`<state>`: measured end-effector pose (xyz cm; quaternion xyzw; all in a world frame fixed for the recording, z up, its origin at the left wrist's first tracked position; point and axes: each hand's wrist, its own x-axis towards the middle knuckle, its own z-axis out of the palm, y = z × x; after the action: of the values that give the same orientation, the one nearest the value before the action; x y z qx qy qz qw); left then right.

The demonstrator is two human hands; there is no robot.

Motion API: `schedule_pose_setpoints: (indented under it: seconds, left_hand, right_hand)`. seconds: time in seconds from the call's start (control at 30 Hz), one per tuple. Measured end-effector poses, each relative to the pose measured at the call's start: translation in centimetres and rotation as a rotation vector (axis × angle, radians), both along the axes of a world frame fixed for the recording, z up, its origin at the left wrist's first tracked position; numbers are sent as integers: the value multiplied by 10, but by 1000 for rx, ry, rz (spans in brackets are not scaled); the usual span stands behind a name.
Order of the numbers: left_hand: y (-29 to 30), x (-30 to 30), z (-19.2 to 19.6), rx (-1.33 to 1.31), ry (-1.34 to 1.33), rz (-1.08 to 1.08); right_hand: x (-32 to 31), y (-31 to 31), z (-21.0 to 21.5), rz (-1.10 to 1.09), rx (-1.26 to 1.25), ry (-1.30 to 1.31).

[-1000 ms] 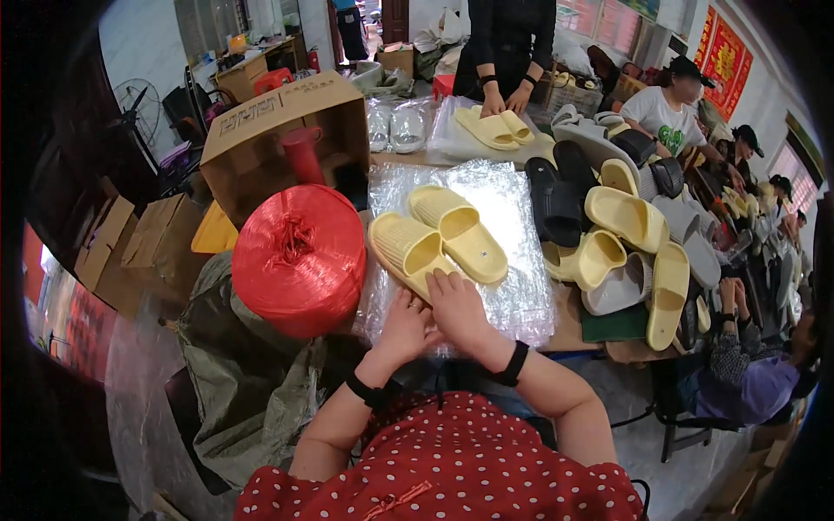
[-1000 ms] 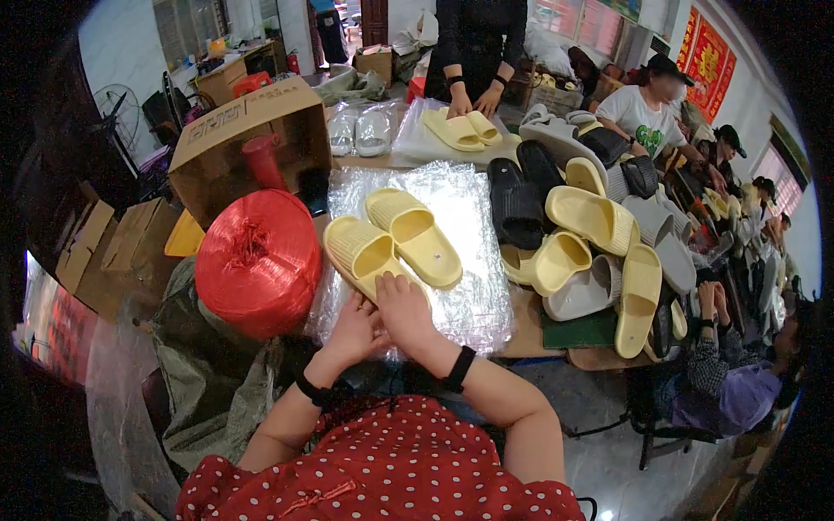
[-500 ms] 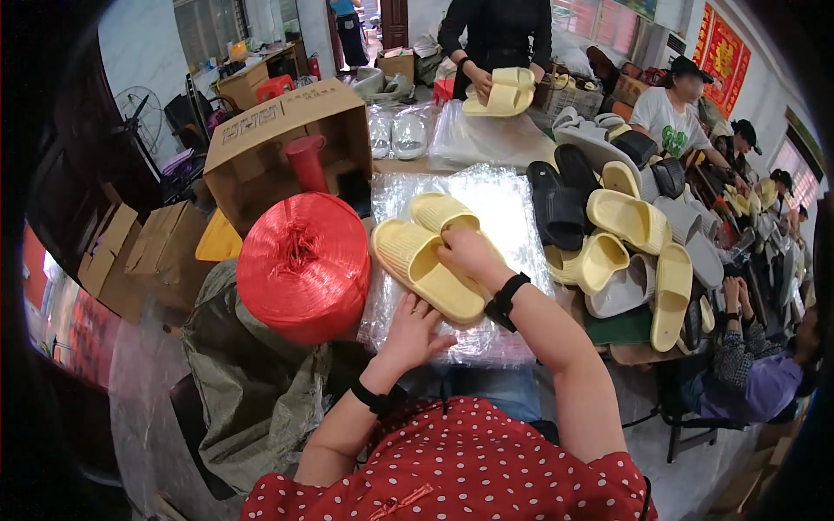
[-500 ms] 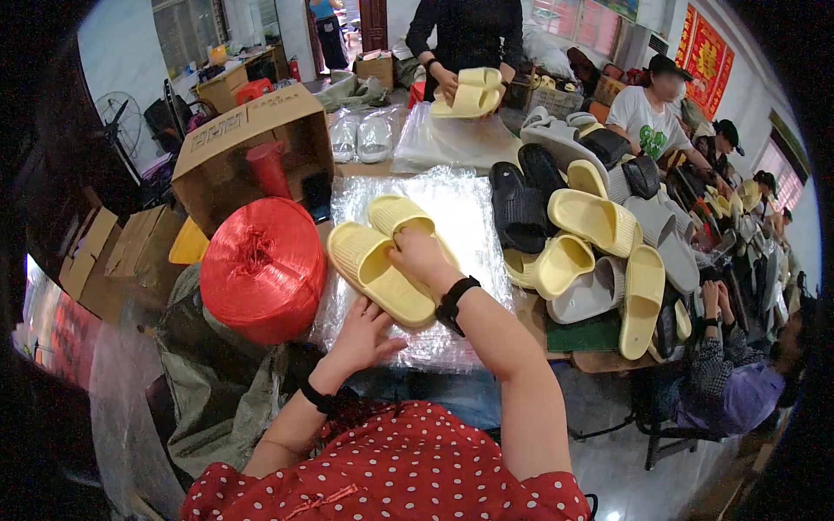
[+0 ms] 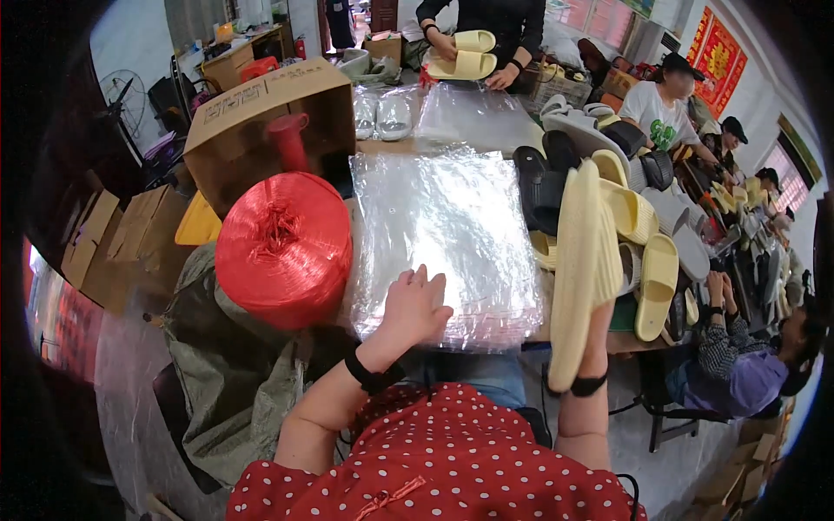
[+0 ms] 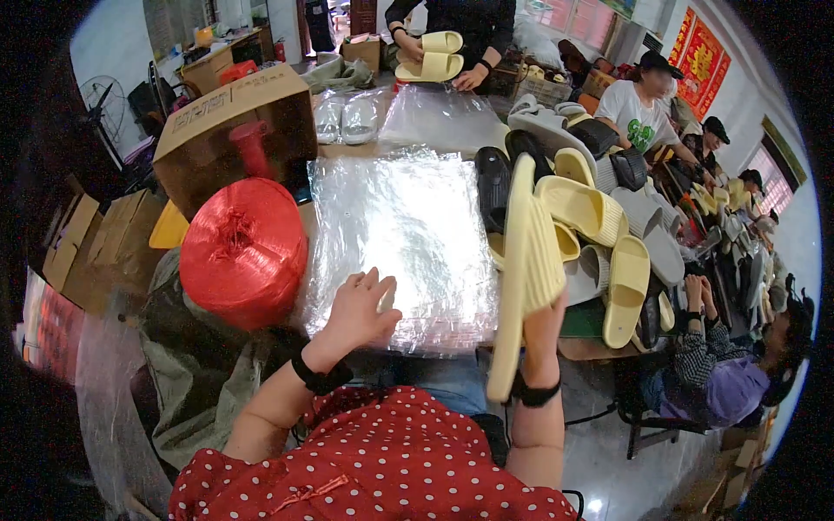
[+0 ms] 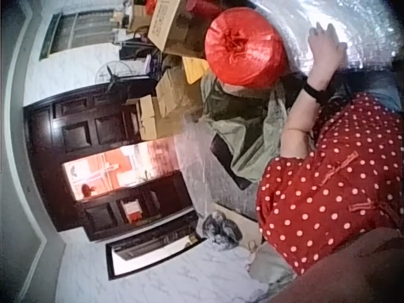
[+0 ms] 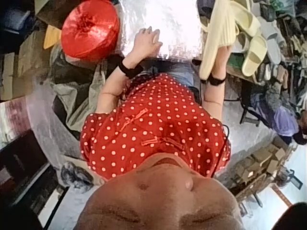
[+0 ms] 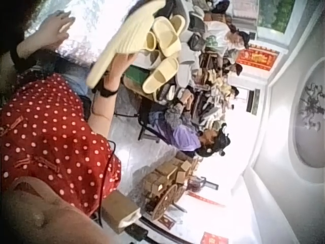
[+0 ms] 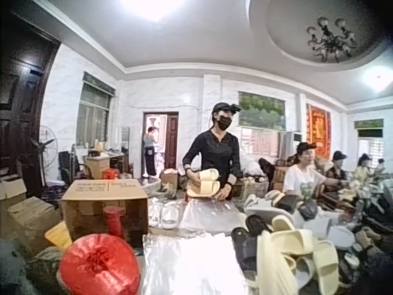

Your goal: The recorder is inspecting and putting pairs of slippers and sandals into plastic bags for packaging.

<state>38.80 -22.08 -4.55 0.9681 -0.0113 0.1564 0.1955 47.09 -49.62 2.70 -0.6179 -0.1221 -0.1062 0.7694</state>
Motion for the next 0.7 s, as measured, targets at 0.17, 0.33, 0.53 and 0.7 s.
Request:
schedule_pose_setpoints:
  seconds: [0.17,0.33,0.53,0.7]
  left_hand:
    - [3,9,10,-202,83,-4]
    - [8,8,9,-140,107,-101]
    - [-2,4,9,45,43,-59]
    - [5,7,4,-189,-30,38]
  right_hand:
    - [-36,-47,-5,-148,-453,-327]
    - [-52,-75,-16,20,-537,-112]
    - [-52,-64,-39,67,-174,91]
    - [-57,-63,-33,190,-245,134]
